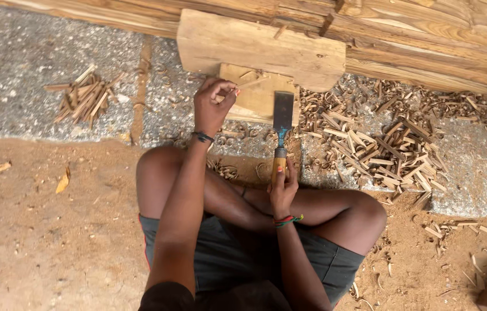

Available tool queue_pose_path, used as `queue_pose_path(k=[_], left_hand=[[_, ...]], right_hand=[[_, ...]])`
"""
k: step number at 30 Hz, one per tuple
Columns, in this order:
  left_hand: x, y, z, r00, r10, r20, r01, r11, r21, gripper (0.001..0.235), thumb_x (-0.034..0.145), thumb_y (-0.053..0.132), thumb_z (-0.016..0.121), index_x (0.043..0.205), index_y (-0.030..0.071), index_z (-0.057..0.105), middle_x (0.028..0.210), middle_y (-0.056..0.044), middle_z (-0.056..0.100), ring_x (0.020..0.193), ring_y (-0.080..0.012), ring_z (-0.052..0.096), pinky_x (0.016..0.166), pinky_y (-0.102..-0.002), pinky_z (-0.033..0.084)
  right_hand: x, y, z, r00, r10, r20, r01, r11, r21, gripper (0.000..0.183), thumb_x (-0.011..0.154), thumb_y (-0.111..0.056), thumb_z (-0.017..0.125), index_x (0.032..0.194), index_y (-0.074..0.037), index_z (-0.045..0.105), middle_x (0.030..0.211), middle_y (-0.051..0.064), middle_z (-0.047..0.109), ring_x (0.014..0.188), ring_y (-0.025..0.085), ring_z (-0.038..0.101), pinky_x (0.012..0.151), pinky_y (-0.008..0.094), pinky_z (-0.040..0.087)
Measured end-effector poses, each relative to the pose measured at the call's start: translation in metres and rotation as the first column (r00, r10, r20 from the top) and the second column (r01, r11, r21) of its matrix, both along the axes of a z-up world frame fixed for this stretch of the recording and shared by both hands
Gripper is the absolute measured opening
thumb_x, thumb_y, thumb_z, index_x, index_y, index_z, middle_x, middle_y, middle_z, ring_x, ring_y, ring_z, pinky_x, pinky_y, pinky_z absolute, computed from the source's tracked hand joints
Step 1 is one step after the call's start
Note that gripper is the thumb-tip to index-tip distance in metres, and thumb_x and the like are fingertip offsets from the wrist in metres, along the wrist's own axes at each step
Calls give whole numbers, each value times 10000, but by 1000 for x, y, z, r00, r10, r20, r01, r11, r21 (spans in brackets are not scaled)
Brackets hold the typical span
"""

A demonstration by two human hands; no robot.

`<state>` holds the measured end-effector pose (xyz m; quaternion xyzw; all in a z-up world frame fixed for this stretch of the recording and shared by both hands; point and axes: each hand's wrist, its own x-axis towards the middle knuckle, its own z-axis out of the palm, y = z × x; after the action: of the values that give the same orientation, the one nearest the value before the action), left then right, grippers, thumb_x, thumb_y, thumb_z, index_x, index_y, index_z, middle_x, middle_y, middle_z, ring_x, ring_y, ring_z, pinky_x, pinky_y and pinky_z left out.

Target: The person sits cross-legged on the ground and uses a chisel to carve a rectangular wooden block. They repeatedly strike the chisel with a mallet to remove wood shavings and shape the block, occasionally clearing debris from the work surface.

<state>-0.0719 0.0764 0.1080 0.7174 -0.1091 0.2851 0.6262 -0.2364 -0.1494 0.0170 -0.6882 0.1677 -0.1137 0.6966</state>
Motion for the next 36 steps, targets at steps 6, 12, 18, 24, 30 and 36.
queue_pose_path(k=[6, 12, 18, 24, 30, 36], left_hand=[[-24, 58, -6, 959, -263, 106, 279, 807, -520, 110, 981, 75, 745, 1056, 26, 681, 1011, -60, 676, 850, -143, 672, 784, -336, 603], [-60, 126, -28, 956, -250, 150, 240, 380, -893, 78, 942, 113, 713, 971, 60, 664, 825, -52, 652, 722, -191, 676, 892, -413, 648], [-63, 220, -73, 950, 114, -291, -302, 574, -761, 72, 899, 71, 666, 967, 93, 669, 895, -62, 698, 758, -166, 703, 778, -354, 635], [-71, 301, -134, 550, 763, -340, -750, 630, 203, 133, 879, 155, 804, 909, 83, 696, 1000, -92, 688, 719, -148, 681, 568, -303, 606], [-64, 341, -134, 474, 856, -206, -751, 515, 413, 273, 907, 160, 841, 1117, 98, 679, 1129, -96, 668, 799, -180, 695, 670, -339, 615], [-82, 303, -116, 641, 750, -165, -734, 661, 153, 776, 888, 104, 816, 1558, 59, 428, 1424, -244, 495, 1012, -289, 708, 772, -338, 629]], right_hand=[[8, -12, -36, 999, 50, 4, -50, 988, 144, 518, 1029, -263, 552, 1515, -114, 453, 855, 101, 653, 568, 132, 564, 416, 245, 416], [6, -20, -29, 995, 98, -1, -98, 995, 13, 524, 1046, -342, 489, 1507, -98, 446, 1105, 89, 637, 792, 143, 646, 487, 244, 467], [13, -14, -28, 992, 123, 28, -118, 985, -124, 456, 1054, -341, 463, 1401, -47, 500, 806, 114, 610, 500, 162, 501, 414, 273, 390], [8, 4, -9, 994, 104, -33, -108, 977, -182, 412, 1044, -377, 479, 1274, -42, 542, 763, 76, 582, 491, 140, 488, 414, 265, 364], [10, 9, -4, 993, 114, -33, -119, 970, -211, 411, 1060, -395, 477, 1214, -22, 557, 757, 88, 587, 489, 144, 488, 420, 265, 371], [11, 2, -9, 994, 100, -37, -105, 983, -152, 361, 1029, -347, 466, 1198, -46, 569, 754, 75, 598, 499, 130, 495, 416, 272, 391]])
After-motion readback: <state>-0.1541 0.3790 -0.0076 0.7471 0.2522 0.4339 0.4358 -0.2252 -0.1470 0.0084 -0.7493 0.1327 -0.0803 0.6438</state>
